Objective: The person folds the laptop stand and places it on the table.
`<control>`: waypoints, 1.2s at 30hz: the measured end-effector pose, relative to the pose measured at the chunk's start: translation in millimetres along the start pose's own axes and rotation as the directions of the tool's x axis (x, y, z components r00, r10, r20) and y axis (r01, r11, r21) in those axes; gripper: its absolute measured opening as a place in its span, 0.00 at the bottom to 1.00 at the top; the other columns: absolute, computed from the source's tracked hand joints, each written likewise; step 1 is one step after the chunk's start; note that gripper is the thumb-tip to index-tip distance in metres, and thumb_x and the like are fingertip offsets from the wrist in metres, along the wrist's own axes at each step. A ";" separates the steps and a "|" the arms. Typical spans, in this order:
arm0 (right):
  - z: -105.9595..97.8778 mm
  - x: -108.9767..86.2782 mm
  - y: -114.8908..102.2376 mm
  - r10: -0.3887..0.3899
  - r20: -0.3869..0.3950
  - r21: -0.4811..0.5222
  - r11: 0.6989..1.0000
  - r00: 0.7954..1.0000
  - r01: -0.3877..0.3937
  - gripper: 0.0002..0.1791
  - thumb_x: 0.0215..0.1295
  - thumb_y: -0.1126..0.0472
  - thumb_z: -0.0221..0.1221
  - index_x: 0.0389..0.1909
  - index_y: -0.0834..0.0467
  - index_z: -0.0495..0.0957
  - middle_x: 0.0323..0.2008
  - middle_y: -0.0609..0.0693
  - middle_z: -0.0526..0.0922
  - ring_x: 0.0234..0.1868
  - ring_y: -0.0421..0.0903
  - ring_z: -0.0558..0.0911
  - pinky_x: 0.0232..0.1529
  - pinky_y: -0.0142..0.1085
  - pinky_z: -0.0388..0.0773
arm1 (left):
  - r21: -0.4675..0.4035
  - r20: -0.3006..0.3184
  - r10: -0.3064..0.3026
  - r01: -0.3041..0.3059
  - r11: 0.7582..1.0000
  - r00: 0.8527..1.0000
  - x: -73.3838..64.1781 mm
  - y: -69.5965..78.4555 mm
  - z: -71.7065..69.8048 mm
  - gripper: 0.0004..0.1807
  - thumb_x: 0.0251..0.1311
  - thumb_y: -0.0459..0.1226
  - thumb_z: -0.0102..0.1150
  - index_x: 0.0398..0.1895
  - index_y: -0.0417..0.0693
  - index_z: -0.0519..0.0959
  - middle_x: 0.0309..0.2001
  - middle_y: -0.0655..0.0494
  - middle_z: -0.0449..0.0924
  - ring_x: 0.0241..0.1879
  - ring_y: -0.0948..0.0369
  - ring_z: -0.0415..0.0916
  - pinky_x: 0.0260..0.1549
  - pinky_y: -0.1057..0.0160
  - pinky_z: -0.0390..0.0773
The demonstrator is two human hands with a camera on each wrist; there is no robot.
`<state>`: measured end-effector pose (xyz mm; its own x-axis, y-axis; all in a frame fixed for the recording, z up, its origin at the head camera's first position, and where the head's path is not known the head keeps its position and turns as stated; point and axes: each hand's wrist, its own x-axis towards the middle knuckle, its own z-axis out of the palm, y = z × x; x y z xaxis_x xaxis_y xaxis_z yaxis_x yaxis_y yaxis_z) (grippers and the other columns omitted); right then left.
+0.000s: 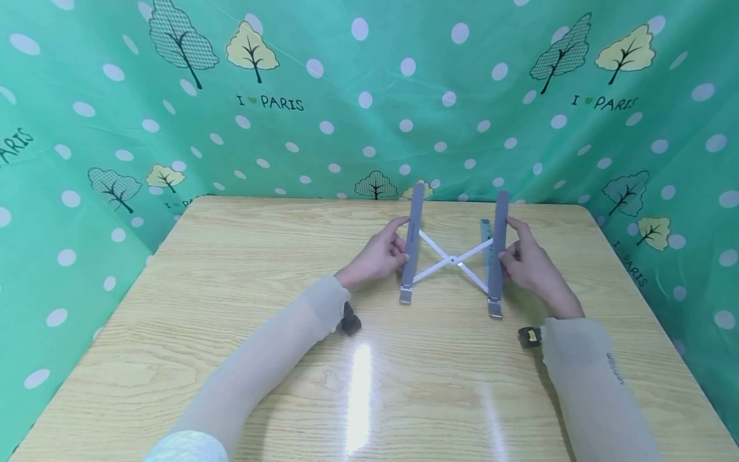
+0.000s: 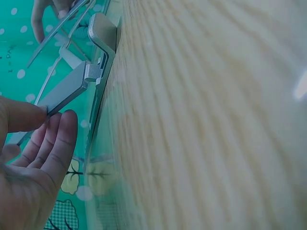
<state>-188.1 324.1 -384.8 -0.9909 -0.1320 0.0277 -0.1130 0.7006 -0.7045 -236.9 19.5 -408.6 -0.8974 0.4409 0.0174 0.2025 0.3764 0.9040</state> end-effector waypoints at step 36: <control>16.7 8.9 -18.5 -0.013 0.025 0.014 1.000 1.000 0.013 0.40 0.71 0.70 0.45 0.76 0.53 0.34 0.33 0.64 0.74 0.30 0.57 0.79 0.29 0.46 0.82 | -0.069 -0.045 0.008 -0.011 0.998 0.999 -13.0 -14.4 -20.4 0.48 0.54 0.23 0.60 0.75 0.63 0.52 0.34 0.49 0.76 0.30 0.56 0.77 0.30 0.60 0.83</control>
<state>-193.6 298.2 -383.3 -0.9871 -0.1588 0.0194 -0.1248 0.6886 -0.7143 -236.1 -8.3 -413.2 -0.9126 0.4066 0.0435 0.1846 0.3147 0.9311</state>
